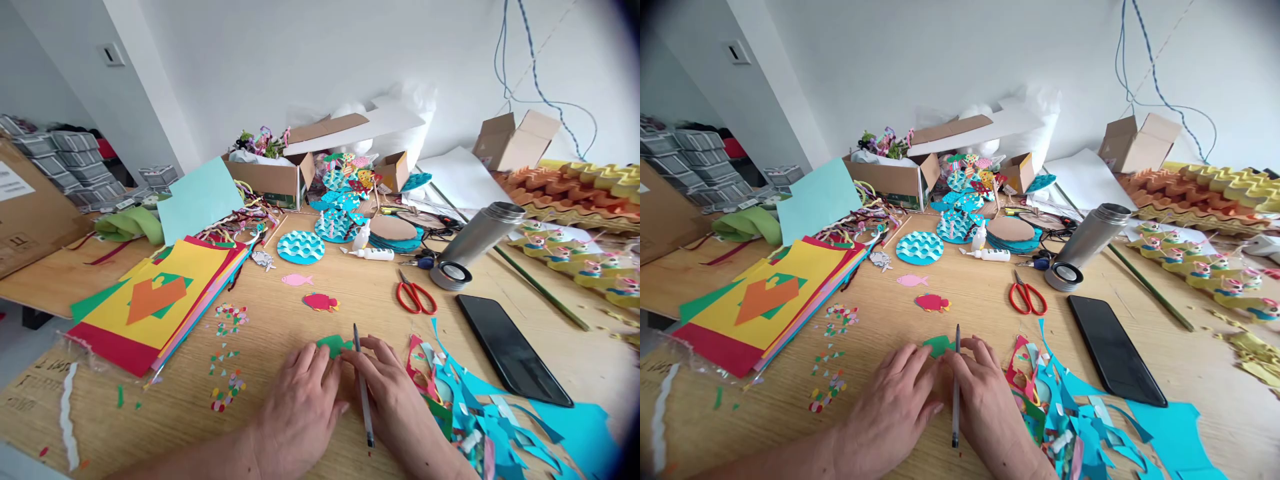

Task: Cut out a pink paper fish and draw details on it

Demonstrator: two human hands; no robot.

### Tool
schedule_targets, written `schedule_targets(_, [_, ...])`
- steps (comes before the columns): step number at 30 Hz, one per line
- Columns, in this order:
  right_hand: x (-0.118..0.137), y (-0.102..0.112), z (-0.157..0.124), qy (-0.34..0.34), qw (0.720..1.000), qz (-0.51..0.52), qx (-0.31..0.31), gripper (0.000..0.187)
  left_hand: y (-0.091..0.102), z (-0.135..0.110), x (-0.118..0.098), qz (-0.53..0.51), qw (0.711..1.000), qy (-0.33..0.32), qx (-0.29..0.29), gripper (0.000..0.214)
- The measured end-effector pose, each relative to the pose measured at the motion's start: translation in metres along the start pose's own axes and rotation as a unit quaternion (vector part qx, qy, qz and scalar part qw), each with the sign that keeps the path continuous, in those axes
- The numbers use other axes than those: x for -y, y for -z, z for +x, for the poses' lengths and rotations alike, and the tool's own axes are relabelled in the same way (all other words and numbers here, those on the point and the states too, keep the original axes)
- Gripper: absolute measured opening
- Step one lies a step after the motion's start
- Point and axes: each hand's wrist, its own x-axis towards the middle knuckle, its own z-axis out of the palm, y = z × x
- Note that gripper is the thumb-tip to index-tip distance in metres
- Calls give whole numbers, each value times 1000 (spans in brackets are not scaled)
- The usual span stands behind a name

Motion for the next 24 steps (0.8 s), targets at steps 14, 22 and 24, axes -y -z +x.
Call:
schedule_targets(14, [-1, -3, -2, -4, 1000, 12, 21, 38, -8, -2, 9, -28, 999, 11, 24, 46])
schedule_targets(22, [-10, -7, -6, -16, 1000, -10, 5, 43, -13, -3, 10, -21, 999, 16, 19, 47])
schedule_targets(24, [-12, -7, -7, -20, 1000, -6, -1, 40, -13, -3, 9, -24, 1000, 12, 14, 48])
